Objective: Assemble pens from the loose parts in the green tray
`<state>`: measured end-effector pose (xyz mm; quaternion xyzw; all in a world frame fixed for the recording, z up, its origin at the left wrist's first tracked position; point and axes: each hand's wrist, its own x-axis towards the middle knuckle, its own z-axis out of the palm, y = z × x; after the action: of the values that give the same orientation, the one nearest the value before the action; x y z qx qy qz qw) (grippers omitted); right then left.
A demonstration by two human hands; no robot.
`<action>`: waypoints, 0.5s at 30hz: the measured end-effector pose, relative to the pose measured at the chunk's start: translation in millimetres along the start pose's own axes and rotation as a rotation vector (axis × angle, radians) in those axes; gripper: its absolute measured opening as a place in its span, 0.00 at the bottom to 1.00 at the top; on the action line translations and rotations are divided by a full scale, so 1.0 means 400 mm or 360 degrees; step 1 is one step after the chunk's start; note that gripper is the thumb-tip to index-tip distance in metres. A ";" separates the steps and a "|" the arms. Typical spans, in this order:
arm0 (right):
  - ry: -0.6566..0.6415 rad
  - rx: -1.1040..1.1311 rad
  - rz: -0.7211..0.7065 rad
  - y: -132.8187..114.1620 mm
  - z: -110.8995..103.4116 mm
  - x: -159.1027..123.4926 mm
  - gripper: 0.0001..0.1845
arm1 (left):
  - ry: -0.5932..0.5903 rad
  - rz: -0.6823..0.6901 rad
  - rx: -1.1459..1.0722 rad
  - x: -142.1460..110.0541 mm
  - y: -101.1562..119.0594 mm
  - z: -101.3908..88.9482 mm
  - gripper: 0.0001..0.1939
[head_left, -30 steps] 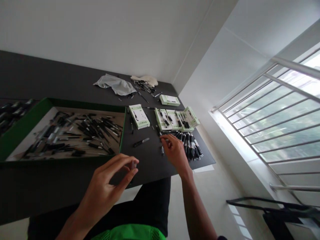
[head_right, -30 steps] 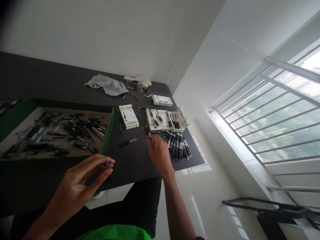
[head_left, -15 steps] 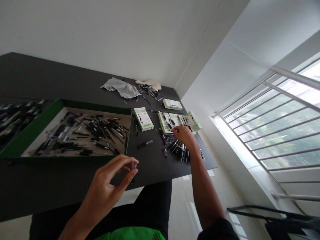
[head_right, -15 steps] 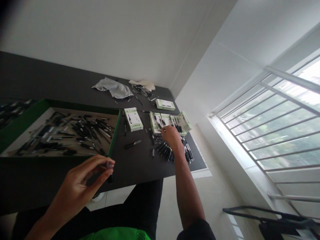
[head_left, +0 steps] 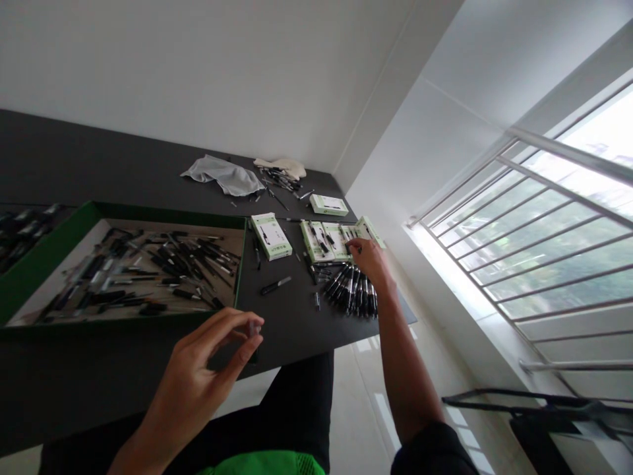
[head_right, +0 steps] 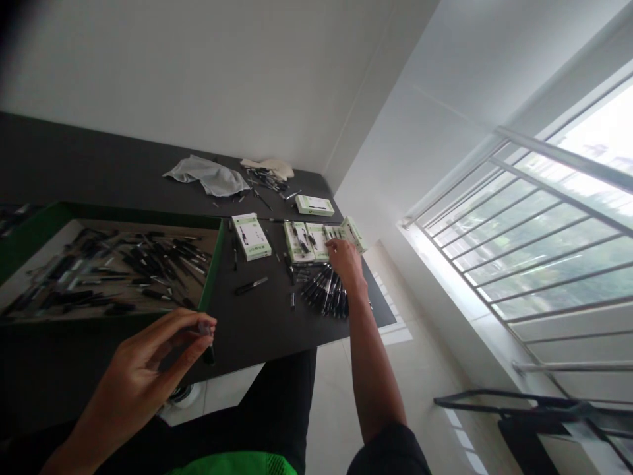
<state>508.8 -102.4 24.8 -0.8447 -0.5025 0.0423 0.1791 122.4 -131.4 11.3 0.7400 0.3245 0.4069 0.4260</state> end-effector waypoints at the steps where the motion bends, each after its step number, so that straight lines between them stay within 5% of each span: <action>1: -0.0040 0.0043 -0.0052 -0.002 0.002 -0.009 0.18 | -0.0002 -0.0003 0.0003 0.000 -0.002 0.000 0.05; 6: -0.0274 0.0284 -0.0318 -0.057 0.027 -0.098 0.19 | 0.0021 0.0022 0.0028 0.002 -0.008 -0.009 0.05; 12: -0.0785 0.0592 -0.0805 -0.210 0.073 -0.249 0.19 | 0.0144 -0.0017 0.0073 -0.002 -0.008 -0.053 0.07; 15: -0.0816 0.0567 -0.1098 -0.282 0.105 -0.319 0.24 | 0.0295 -0.0067 0.0144 -0.017 -0.021 -0.090 0.08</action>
<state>341.5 -153.4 10.7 -0.5466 -0.7671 0.2735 0.1951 86.3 -120.4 12.8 0.7108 0.3960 0.4494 0.3688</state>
